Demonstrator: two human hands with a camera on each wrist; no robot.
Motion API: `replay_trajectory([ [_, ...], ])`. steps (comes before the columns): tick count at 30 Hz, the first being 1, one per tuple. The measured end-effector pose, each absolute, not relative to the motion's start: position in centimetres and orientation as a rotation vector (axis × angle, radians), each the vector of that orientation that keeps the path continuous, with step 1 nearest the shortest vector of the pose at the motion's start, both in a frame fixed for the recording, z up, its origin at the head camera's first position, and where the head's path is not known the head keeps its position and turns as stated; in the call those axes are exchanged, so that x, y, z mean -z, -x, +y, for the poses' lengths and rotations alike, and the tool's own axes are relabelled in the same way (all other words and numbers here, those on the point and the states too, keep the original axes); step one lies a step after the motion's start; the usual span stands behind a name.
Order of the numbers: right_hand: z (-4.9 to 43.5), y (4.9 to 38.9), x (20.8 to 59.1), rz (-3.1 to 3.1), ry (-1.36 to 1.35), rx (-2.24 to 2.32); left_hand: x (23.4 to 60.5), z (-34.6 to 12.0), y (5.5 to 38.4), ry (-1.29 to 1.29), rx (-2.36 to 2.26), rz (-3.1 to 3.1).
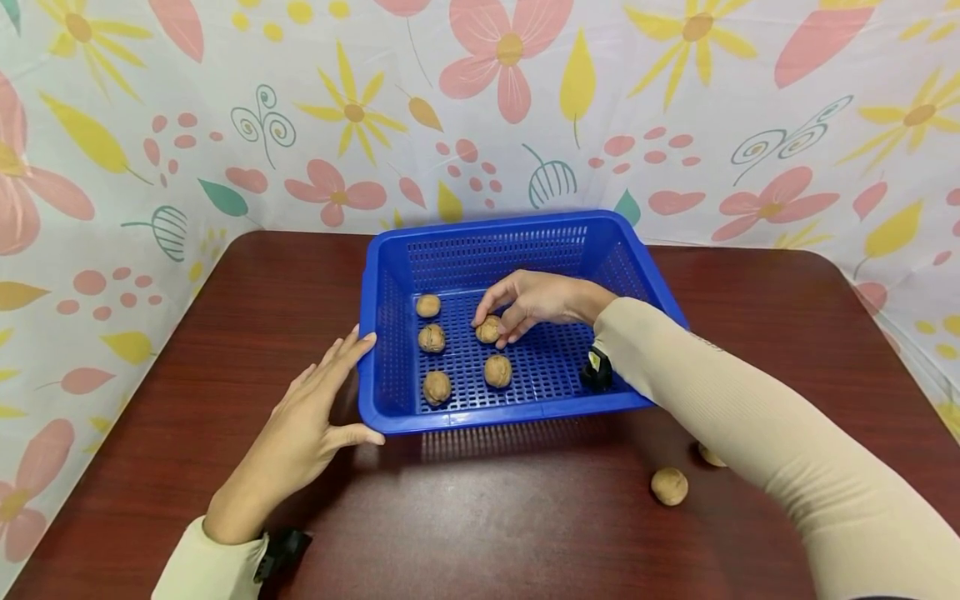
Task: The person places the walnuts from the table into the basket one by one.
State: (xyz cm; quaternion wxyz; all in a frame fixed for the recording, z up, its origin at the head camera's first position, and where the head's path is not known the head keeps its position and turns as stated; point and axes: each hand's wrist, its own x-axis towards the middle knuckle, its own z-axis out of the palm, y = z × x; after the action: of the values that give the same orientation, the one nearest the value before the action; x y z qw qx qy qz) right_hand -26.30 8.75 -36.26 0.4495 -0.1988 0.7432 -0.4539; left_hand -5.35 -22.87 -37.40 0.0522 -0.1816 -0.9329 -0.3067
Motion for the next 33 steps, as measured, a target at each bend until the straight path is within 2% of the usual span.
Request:
replay_trajectory([
  [10,8.9,26.1,35.6,1.849,0.512,1.095,37.3,-22.8,5.3,0.546,0.948,-2.850],
  [21,10.1,26.1,32.4,2.018,0.519,1.014,37.6,-22.9,5.4,0.587,0.959,-2.812],
  [27,11.1,24.5,29.9,2.140,0.527,1.073,38.0,-23.1,5.7,0.643,0.996,-2.774],
  [33,14.4,22.5,27.0,2.234,0.553,1.178,38.1,-23.2,5.6,0.631,0.997,-2.786],
])
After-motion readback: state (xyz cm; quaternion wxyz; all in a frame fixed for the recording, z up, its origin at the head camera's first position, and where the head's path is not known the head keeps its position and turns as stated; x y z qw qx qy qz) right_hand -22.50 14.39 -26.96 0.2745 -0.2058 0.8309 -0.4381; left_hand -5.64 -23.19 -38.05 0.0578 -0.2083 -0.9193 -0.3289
